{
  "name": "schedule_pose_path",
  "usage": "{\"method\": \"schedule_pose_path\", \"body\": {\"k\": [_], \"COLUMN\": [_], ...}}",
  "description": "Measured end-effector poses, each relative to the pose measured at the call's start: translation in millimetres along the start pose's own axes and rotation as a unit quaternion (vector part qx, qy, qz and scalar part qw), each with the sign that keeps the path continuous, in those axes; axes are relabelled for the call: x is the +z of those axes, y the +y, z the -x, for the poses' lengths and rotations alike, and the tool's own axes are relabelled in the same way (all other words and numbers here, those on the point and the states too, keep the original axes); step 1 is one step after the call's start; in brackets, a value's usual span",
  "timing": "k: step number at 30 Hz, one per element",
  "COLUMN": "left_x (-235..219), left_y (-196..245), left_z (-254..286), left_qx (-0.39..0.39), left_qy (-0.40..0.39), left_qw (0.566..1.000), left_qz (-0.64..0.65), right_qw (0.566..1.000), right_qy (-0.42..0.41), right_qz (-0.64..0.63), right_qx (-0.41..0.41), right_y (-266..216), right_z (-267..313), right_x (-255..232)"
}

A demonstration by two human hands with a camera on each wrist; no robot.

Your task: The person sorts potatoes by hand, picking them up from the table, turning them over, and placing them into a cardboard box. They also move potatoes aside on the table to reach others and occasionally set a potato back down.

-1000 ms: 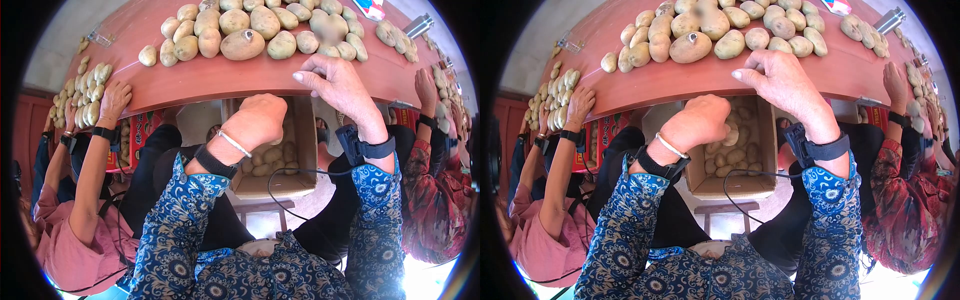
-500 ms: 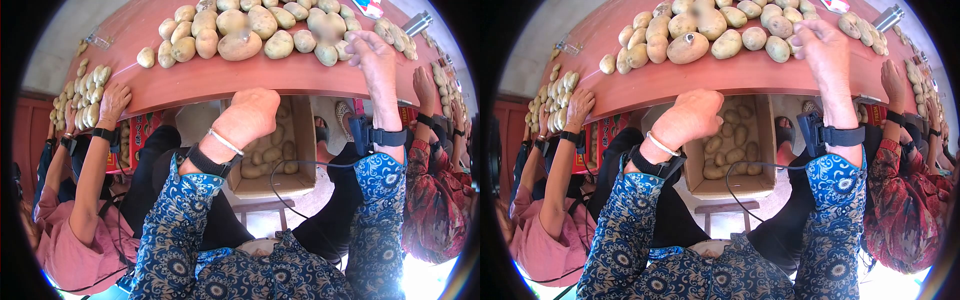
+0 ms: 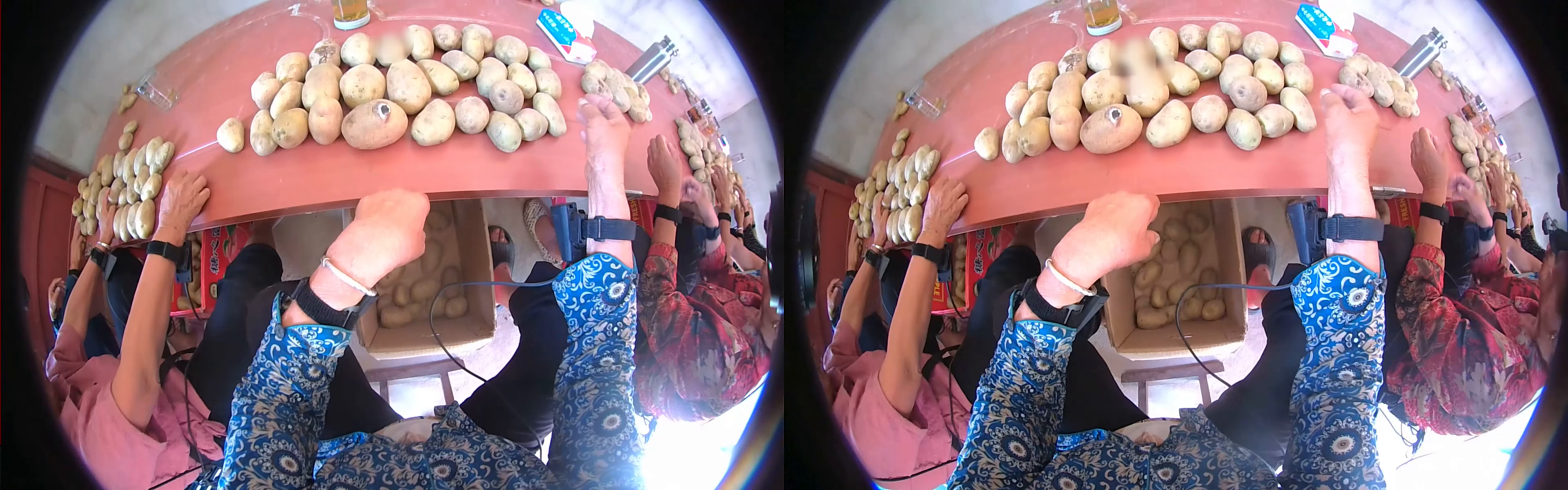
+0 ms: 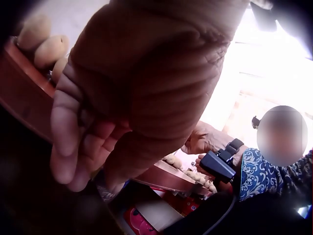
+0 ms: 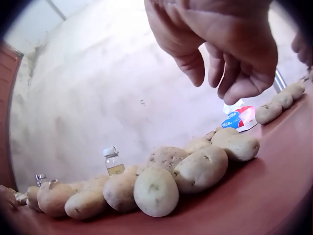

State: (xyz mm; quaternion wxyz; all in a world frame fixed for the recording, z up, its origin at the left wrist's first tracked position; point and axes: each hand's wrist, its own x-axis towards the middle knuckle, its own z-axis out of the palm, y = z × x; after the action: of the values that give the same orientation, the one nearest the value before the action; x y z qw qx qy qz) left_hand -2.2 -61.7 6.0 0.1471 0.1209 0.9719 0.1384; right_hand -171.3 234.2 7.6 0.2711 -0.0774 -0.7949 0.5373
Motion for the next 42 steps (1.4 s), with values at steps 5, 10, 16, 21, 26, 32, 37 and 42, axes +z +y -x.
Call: {"method": "schedule_pose_path", "body": {"k": [5, 10, 16, 21, 26, 32, 37, 42], "left_x": [-2.6, -7.2, -5.1, -4.4, -8.9, -10.6, -13.1, -15.8], "left_y": [-1.7, 9.7, 4.3, 1.1, 2.9, -2.6, -7.1, -11.2], "left_z": [-5.5, 4.8, 7.3, 10.1, 6.4, 2.6, 1.4, -5.2], "left_qx": [-0.01, 0.0, 0.001, -0.001, -0.01, -0.013, -0.02, -0.037], "left_qy": [-0.029, -0.033, -0.03, -0.02, -0.038, -0.035, -0.03, -0.036], "left_qw": [1.0, 0.999, 1.0, 1.0, 0.999, 0.999, 0.999, 0.998], "left_qz": [-0.003, -0.004, 0.0, 0.003, 0.009, 0.014, 0.015, 0.029], "right_qw": [0.986, 0.885, 0.824, 0.802, 0.829, 0.817, 0.862, 0.787], "right_qy": [-0.124, -0.236, -0.273, -0.268, -0.295, -0.315, -0.463, -0.602], "right_qz": [0.112, 0.365, 0.479, 0.514, 0.466, 0.483, 0.183, 0.114], "right_qx": [-0.003, -0.166, -0.129, -0.147, -0.086, -0.001, 0.099, 0.07], "right_y": [-12.3, -44.9, -73.5, -77.9, -73.7, -74.6, -69.1, -71.9], "right_z": [14.0, 39.3, 49.4, 54.3, 51.2, 45.2, 55.5, 89.1], "right_x": [21.5, 19.1, 17.9, 9.8, 12.9, -2.2, -16.7, 4.3]}}
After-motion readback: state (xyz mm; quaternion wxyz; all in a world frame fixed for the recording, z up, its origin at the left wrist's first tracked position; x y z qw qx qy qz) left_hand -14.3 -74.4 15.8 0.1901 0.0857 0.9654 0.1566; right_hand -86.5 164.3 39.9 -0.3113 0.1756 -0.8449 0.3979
